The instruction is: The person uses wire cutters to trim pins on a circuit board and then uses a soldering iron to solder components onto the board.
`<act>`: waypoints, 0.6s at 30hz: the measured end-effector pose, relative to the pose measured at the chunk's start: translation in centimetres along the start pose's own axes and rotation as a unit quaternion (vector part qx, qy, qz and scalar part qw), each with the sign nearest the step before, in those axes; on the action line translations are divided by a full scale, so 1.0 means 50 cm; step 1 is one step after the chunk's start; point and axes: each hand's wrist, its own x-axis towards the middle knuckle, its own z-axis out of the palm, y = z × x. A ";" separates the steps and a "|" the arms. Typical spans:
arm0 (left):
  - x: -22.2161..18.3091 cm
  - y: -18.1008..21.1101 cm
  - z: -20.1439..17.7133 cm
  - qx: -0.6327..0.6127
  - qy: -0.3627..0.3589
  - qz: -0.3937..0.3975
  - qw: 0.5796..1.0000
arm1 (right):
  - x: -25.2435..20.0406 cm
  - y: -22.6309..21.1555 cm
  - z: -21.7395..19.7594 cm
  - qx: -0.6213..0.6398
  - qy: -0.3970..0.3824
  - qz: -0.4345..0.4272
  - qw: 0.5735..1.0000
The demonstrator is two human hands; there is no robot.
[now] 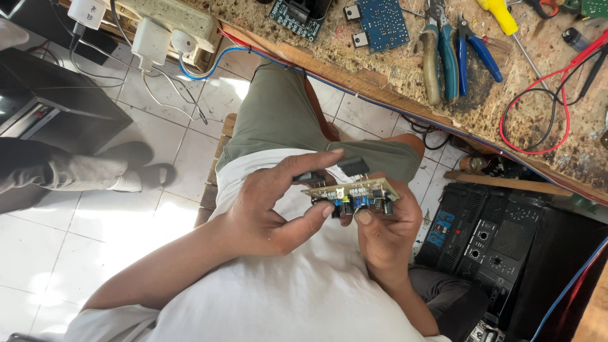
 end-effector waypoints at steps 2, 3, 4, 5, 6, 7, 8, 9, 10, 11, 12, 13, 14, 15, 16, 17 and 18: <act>0.002 -0.003 -0.002 -0.007 -0.020 0.032 0.999 | 0.004 -0.010 0.012 -0.036 -0.016 -0.038 0.998; 0.000 -0.009 -0.001 -0.007 -0.020 0.031 0.999 | 0.006 -0.014 0.013 -0.037 -0.016 -0.038 0.998; -0.002 -0.015 -0.001 -0.015 -0.031 0.033 0.999 | 0.009 -0.017 0.014 -0.100 -0.030 -0.091 0.990; -0.003 -0.022 -0.001 -0.024 -0.042 0.036 0.998 | 0.012 -0.021 0.015 -0.161 -0.044 -0.145 0.975; -0.002 -0.029 -0.001 -0.024 -0.042 0.037 0.998 | 0.011 -0.020 0.011 -0.161 -0.044 -0.145 0.975; -0.002 -0.036 -0.002 0.000 -0.036 0.079 0.996 | 0.010 -0.020 0.006 -0.204 -0.042 -0.184 0.961; -0.002 -0.043 -0.003 0.024 -0.030 0.121 0.992 | 0.008 -0.020 0.002 -0.246 -0.040 -0.221 0.943; -0.002 -0.047 -0.003 0.024 -0.030 0.122 0.992 | 0.009 -0.013 -0.013 -0.246 -0.040 -0.222 0.943; -0.001 -0.051 -0.003 0.028 -0.028 0.148 0.988 | 0.009 -0.007 -0.028 -0.267 -0.056 -0.259 0.927; -0.001 -0.055 -0.003 0.030 -0.025 0.173 0.984 | 0.009 -0.001 -0.043 -0.288 -0.071 -0.294 0.909; 0.000 -0.058 -0.003 0.030 -0.026 0.172 0.984 | 0.008 0.000 -0.043 -0.288 -0.070 -0.294 0.909; 0.000 -0.061 -0.003 0.033 -0.022 0.181 0.983 | 0.006 0.000 -0.044 -0.298 -0.068 -0.305 0.902; -0.001 -0.063 -0.003 0.037 -0.018 0.189 0.981 | 0.004 0.001 -0.044 -0.307 -0.066 -0.316 0.895; -0.001 -0.065 -0.002 0.037 -0.018 0.189 0.981 | 0.006 0.002 -0.048 -0.307 -0.065 -0.316 0.895; -0.001 -0.067 -0.002 0.038 -0.015 0.192 0.981 | 0.009 0.003 -0.052 -0.306 -0.079 -0.331 0.889; 0.000 -0.069 -0.001 0.041 -0.012 0.194 0.980 | 0.013 0.005 -0.055 -0.303 -0.092 -0.347 0.883; 0.000 -0.070 -0.003 0.041 -0.012 0.195 0.980 | 0.013 0.005 -0.054 -0.303 -0.092 -0.348 0.883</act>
